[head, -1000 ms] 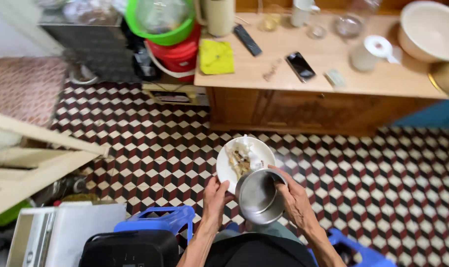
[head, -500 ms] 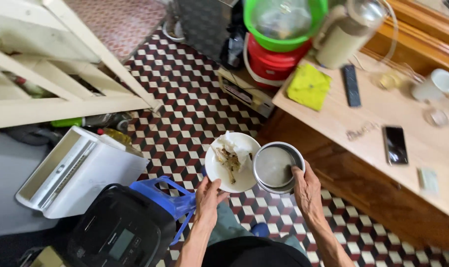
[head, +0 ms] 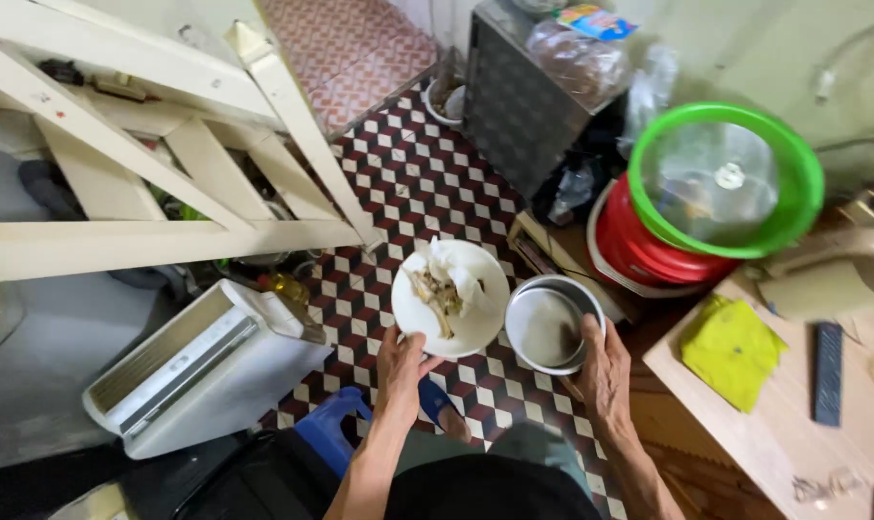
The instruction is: Clear used dishes from a dining table and wipe the table surface clean.
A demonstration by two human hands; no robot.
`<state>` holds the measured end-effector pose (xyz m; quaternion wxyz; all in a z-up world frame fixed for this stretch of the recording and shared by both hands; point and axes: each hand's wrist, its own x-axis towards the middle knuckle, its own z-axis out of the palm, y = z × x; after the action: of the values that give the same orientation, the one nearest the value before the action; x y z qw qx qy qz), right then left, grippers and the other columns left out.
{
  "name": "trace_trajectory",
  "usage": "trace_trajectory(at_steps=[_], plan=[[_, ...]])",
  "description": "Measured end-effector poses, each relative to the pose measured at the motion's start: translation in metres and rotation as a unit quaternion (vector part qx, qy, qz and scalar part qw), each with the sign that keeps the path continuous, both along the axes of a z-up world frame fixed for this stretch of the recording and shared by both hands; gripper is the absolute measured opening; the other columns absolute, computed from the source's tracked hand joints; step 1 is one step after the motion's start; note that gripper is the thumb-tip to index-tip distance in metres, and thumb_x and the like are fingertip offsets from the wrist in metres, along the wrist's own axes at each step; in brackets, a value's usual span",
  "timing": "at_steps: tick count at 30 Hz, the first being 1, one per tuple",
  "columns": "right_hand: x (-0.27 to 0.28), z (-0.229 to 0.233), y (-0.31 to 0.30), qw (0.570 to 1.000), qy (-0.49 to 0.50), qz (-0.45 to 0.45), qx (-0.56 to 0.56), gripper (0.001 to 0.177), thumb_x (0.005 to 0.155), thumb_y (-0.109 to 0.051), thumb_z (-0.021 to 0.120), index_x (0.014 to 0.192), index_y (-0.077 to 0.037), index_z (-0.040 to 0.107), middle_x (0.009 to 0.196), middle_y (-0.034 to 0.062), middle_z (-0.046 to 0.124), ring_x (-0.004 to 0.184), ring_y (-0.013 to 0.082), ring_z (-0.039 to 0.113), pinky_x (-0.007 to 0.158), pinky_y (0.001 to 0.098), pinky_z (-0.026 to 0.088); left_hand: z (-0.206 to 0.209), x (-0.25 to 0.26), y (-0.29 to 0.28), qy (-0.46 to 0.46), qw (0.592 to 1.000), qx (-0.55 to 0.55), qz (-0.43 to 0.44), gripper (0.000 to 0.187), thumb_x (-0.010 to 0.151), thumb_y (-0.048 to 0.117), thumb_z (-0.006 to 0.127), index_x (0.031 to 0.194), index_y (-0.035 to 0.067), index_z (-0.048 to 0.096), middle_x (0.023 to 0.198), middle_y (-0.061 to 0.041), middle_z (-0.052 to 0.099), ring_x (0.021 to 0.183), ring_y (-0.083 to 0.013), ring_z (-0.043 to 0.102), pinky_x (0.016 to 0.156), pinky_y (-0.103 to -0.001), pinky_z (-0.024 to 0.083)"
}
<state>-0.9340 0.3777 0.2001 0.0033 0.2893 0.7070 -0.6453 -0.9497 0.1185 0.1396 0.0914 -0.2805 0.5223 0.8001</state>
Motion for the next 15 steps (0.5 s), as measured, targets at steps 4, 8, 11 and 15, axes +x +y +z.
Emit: trace_trajectory(at_steps=[4, 8, 11, 15], plan=[[-0.066, -0.014, -0.018, 0.999, 0.026, 0.037, 0.011, 0.064, 0.1, -0.056, 0.05, 0.135, -0.004, 0.061, 0.106, 0.0082, 0.069, 0.096, 0.0174, 0.063, 0.081, 0.0283, 0.052, -0.02, -0.065, -0.021, -0.003, 0.999, 0.022, 0.028, 0.044, 0.091, 0.013, 0.062, 0.132, 0.002, 0.054, 0.12, -0.012, 0.065, 0.109, -0.0243, 0.069, 0.086, -0.043, 0.065], [-0.139, -0.016, -0.036, 0.999, 0.0, 0.037, -0.008, 0.072, 0.104, -0.061, 0.047, 0.141, -0.002, 0.063, 0.102, 0.0156, 0.063, 0.085, 0.0263, 0.055, 0.07, 0.0361, 0.043, -0.022, -0.132, -0.036, -0.007, 0.998, 0.027, 0.055, 0.044, 0.09, 0.01, 0.06, 0.131, 0.0, 0.052, 0.121, -0.014, 0.066, 0.109, -0.0253, 0.07, 0.085, -0.043, 0.067], [-0.207, -0.039, -0.037, 0.996, -0.028, 0.057, 0.063, 0.074, 0.103, -0.063, 0.041, 0.143, -0.004, 0.063, 0.11, 0.0198, 0.068, 0.09, 0.0274, 0.059, 0.077, 0.0387, 0.047, -0.031, -0.193, -0.041, 0.003, 0.996, 0.034, 0.08, 0.044, 0.089, 0.009, 0.06, 0.131, -0.001, 0.05, 0.121, -0.014, 0.065, 0.109, -0.0255, 0.07, 0.086, -0.043, 0.067], [-0.313, -0.067, -0.035, 0.996, 0.015, 0.069, 0.047, 0.073, 0.101, -0.06, 0.044, 0.143, -0.002, 0.056, 0.132, 0.0159, 0.066, 0.122, 0.0248, 0.059, 0.103, 0.0353, 0.043, -0.038, -0.284, -0.045, 0.018, 0.994, 0.02, 0.105, 0.041, 0.091, 0.011, 0.062, 0.126, -0.005, 0.047, 0.12, -0.016, 0.062, 0.108, -0.0257, 0.069, 0.087, -0.043, 0.067]])
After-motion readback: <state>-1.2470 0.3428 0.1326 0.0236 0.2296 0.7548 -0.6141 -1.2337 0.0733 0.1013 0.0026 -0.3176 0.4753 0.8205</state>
